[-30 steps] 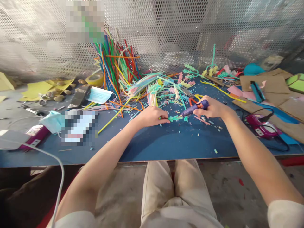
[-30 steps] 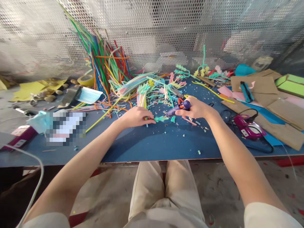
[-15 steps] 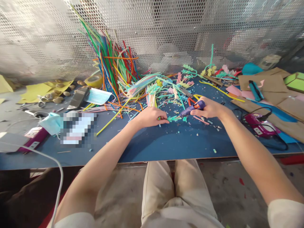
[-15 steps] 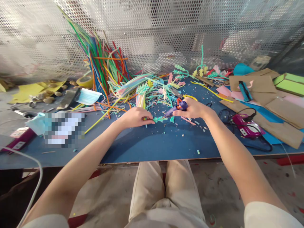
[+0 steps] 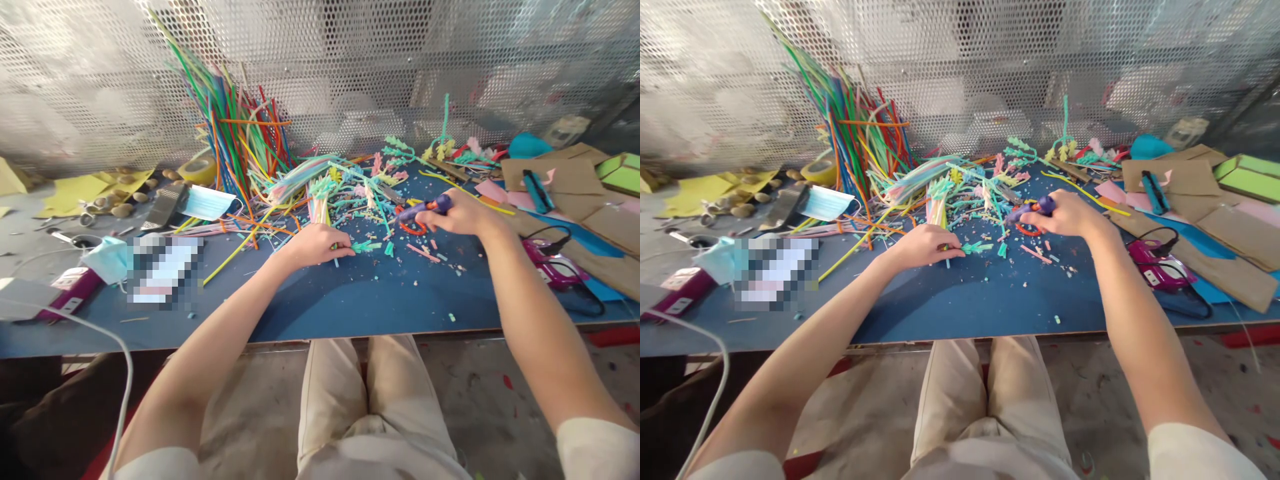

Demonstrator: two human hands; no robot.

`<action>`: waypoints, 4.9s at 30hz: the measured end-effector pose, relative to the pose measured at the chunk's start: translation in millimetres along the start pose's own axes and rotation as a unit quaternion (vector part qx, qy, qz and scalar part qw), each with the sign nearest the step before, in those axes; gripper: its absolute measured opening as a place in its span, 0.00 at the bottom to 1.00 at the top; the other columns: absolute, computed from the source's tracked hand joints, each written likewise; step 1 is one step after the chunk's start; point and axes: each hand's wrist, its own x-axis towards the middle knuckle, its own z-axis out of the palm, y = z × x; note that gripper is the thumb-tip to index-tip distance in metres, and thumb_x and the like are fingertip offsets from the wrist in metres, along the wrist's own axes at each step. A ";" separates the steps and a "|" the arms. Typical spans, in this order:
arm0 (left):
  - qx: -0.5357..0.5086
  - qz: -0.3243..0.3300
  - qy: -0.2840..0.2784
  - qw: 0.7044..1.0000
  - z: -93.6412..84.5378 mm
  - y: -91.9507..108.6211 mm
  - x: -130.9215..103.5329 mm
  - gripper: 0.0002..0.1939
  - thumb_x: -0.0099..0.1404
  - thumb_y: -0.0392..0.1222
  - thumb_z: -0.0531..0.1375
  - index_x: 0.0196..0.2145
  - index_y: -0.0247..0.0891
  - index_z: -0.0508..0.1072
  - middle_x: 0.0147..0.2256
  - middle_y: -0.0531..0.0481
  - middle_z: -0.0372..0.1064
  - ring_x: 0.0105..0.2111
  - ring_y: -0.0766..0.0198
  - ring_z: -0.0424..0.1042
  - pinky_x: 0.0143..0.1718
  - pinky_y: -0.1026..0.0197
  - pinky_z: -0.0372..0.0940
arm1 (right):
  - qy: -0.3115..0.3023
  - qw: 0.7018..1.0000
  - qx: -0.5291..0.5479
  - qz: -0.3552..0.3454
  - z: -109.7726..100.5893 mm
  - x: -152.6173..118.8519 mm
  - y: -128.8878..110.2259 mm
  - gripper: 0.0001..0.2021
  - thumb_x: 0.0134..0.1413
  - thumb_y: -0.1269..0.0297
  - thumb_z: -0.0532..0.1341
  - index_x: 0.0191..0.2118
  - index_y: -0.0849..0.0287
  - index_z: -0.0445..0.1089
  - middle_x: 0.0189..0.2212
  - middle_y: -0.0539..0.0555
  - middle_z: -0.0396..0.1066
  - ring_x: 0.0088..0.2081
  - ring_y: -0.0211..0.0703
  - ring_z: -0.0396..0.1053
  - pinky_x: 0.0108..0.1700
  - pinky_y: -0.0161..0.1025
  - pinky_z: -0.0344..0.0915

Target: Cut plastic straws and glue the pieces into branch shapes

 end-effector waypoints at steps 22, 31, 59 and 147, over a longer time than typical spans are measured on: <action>0.001 -0.036 0.019 0.999 1.9 -3.9 1.4 0.19 0.76 0.56 0.61 0.36 0.41 0.81 0.31 0.50 0.80 0.30 0.64 0.77 0.33 0.62 0.62 | -0.141 0.970 0.104 -0.168 46.2 24.5 -19.4 0.20 0.61 0.41 0.68 0.41 0.52 0.87 0.46 0.58 0.78 0.42 0.48 0.74 0.50 0.45 0.67; -0.001 -0.029 0.028 0.999 1.4 -5.7 1.1 0.20 0.77 0.56 0.60 0.35 0.40 0.81 0.30 0.51 0.80 0.29 0.65 0.77 0.32 0.63 0.62 | -0.120 0.975 0.112 -0.151 30.4 17.3 -22.2 0.16 0.60 0.47 0.68 0.36 0.56 0.82 0.34 0.55 0.80 0.34 0.43 0.69 0.41 0.41 0.63; -0.021 -0.068 0.061 0.996 4.6 -11.7 0.3 0.20 0.74 0.57 0.63 0.32 0.40 0.81 0.27 0.51 0.79 0.24 0.67 0.73 0.30 0.63 0.61 | -0.162 0.965 0.189 -0.087 36.4 18.8 -15.3 0.20 0.55 0.45 0.70 0.45 0.53 0.85 0.38 0.54 0.83 0.38 0.46 0.76 0.42 0.44 0.68; -0.014 -0.041 0.040 0.998 2.8 -8.3 -0.5 0.21 0.80 0.54 0.56 0.38 0.40 0.83 0.33 0.48 0.82 0.31 0.64 0.79 0.34 0.62 0.64 | 0.165 0.941 0.110 -0.275 56.9 16.3 -45.4 0.15 0.64 0.47 0.70 0.43 0.54 0.77 0.31 0.50 0.74 0.31 0.41 0.68 0.40 0.42 0.65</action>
